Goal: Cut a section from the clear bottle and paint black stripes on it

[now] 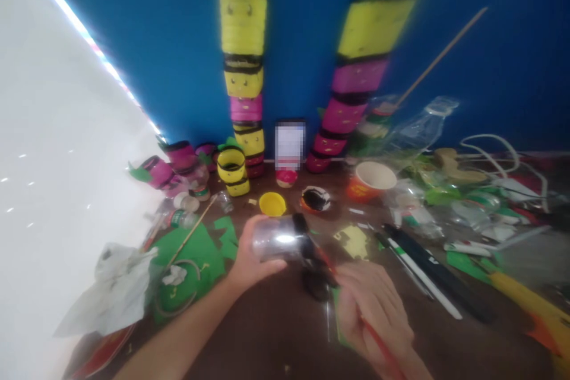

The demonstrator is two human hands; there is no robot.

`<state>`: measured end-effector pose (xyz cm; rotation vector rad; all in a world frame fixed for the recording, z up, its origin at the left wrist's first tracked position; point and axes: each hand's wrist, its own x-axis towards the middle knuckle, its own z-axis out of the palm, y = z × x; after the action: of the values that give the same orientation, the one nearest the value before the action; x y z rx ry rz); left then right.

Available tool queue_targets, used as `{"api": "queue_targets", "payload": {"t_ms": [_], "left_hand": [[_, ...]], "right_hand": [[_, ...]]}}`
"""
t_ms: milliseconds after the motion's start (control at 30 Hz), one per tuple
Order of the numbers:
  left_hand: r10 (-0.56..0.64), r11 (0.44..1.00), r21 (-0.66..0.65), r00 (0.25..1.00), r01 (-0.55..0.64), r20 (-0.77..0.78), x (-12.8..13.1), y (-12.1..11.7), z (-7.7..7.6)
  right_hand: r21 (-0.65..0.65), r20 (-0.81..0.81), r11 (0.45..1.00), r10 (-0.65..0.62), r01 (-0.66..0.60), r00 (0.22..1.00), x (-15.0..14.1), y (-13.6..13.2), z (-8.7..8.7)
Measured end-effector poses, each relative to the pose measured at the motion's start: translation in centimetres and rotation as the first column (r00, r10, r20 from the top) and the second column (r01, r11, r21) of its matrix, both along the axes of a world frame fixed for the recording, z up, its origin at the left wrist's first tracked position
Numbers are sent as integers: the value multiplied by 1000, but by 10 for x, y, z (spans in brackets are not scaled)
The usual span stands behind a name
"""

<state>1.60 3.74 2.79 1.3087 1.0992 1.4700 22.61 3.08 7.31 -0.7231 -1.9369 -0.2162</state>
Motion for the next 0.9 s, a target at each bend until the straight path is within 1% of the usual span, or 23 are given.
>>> {"api": "queue_targets", "payload": {"t_ms": [133, 233, 333, 433, 533, 600, 667, 733, 767, 833, 900], "left_hand": [[-13, 1000, 2, 1000, 13, 9, 1, 0, 1], [11, 1000, -1, 1000, -11, -18, 0, 0, 0], [15, 1000, 5, 999, -15, -38, -1, 1, -2], [-2, 1000, 19, 1000, 3, -21, -2, 0, -3], [14, 1000, 15, 999, -13, -40, -2, 0, -3], [22, 1000, 5, 998, -22, -57, -2, -1, -3], [15, 1000, -5, 999, -16, -46, -2, 0, -2], [7, 1000, 2, 1000, -7, -14, -2, 1, -2], [6, 1000, 9, 1000, -6, 2, -1, 2, -2], [13, 1000, 18, 1000, -14, 21, -1, 2, -2], [33, 999, 13, 999, -33, 3, 0, 2, 0]], "right_hand": [[17, -3, 1000, 4, -4, 1000, -1, 0, 3], [13, 3, 1000, -2, 2, 1000, -2, 0, 5], [3, -27, 1000, 3, -3, 1000, -2, -2, 7], [-8, -44, 1000, 2, -2, 999, -1, -3, 7], [-33, -32, 999, 17, -18, 999, 3, -4, 3], [-52, -75, 997, 46, -50, 996, 7, -4, 1], [-66, -184, 996, 48, -61, 982, 10, -1, 1], [-148, -258, 989, -30, -9, 966, 12, 5, 4], [-213, -257, 976, -93, 37, 962, 12, 9, 6], [-340, -175, 930, -208, 139, 962, 12, 21, 10], [-378, -87, 904, -247, 198, 965, 11, 35, 12]]}}
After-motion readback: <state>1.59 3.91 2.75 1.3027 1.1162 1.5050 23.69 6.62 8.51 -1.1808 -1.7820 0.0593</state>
